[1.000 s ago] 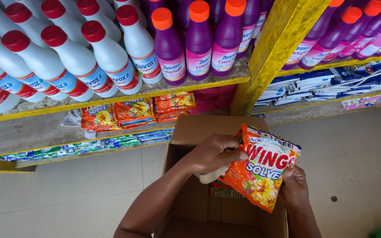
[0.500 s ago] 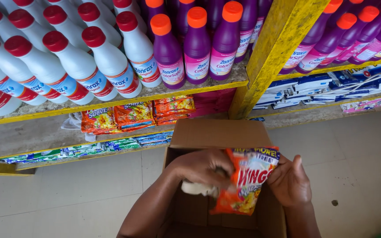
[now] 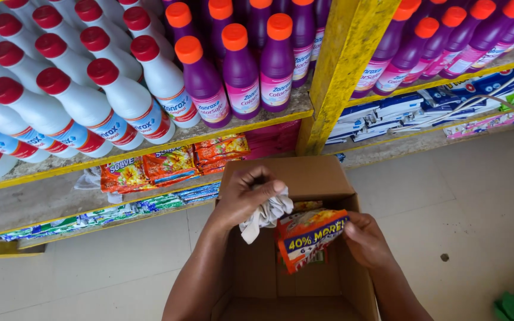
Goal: Cleaning individual detergent packets with a cloth and placing them into a cardboard box.
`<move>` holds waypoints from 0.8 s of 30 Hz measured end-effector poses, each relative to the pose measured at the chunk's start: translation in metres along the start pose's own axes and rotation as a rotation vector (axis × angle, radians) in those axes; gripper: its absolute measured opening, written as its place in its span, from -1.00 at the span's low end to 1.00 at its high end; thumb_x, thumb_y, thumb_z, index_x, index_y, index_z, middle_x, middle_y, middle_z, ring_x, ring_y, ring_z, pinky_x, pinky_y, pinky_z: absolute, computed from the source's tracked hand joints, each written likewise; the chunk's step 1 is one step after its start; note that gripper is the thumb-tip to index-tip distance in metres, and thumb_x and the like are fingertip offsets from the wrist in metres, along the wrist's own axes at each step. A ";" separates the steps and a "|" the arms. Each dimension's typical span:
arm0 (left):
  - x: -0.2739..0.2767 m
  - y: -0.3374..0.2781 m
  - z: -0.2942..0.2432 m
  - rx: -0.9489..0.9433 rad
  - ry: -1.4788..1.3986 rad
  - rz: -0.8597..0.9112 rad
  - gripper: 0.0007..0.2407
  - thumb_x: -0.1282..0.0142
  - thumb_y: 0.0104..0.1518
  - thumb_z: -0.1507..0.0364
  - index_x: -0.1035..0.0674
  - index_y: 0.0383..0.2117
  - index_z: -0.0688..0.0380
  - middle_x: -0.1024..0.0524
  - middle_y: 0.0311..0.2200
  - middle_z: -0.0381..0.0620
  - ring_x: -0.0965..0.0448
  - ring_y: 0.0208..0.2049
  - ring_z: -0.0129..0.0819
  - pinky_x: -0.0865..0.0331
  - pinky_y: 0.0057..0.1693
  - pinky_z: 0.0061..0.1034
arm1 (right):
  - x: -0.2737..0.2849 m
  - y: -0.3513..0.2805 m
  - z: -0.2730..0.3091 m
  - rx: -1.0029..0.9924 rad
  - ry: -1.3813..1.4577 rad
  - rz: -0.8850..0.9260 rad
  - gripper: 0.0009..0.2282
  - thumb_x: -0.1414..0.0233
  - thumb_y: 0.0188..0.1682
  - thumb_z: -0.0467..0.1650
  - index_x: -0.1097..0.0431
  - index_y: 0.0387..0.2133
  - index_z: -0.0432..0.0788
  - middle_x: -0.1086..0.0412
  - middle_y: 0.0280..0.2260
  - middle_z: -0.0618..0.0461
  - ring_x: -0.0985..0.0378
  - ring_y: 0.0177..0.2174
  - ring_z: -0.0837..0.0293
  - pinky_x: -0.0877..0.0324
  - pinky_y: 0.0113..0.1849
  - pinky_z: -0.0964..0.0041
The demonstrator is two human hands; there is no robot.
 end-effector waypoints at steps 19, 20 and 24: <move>-0.110 0.014 -0.014 -0.608 0.955 0.120 -0.76 -0.31 -0.02 0.36 -0.64 -0.19 -0.17 -0.46 0.13 -0.14 -0.41 0.09 -0.05 -0.29 0.08 -0.04 | 0.010 0.034 0.011 -0.041 0.086 -0.109 -0.17 0.48 0.14 0.12 -0.41 0.09 -0.41 -0.49 0.03 -0.24 -0.52 -0.05 -0.09 -0.36 -0.03 -0.01; -0.102 0.019 -0.012 -0.572 0.941 0.105 -0.72 -0.23 0.05 0.37 -0.58 -0.07 -0.13 -0.51 0.03 -0.10 -0.45 -0.01 -0.05 -0.31 0.04 -0.09 | 0.002 0.040 0.019 -0.023 0.122 -0.094 -0.16 0.45 0.13 0.13 -0.41 0.07 -0.43 -0.50 0.01 -0.26 -0.52 -0.04 -0.07 -0.33 0.01 0.01; -0.074 0.035 -0.013 -0.472 0.935 -0.101 -0.78 -0.19 0.12 0.42 -0.56 -0.13 0.16 -0.55 -0.20 -0.01 -0.49 -0.25 -0.01 -0.37 -0.11 -0.16 | -0.004 0.046 0.028 0.013 0.170 -0.070 -0.15 0.40 0.11 0.13 -0.33 0.13 -0.49 -0.46 0.06 -0.36 -0.51 0.03 -0.15 -0.32 0.09 -0.08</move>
Point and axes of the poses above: each hand's wrist, its own y-axis towards the middle knuckle, its own x-axis out of the back of the hand, z = x × y, the point moved 5 cm from there along y, towards the middle knuckle
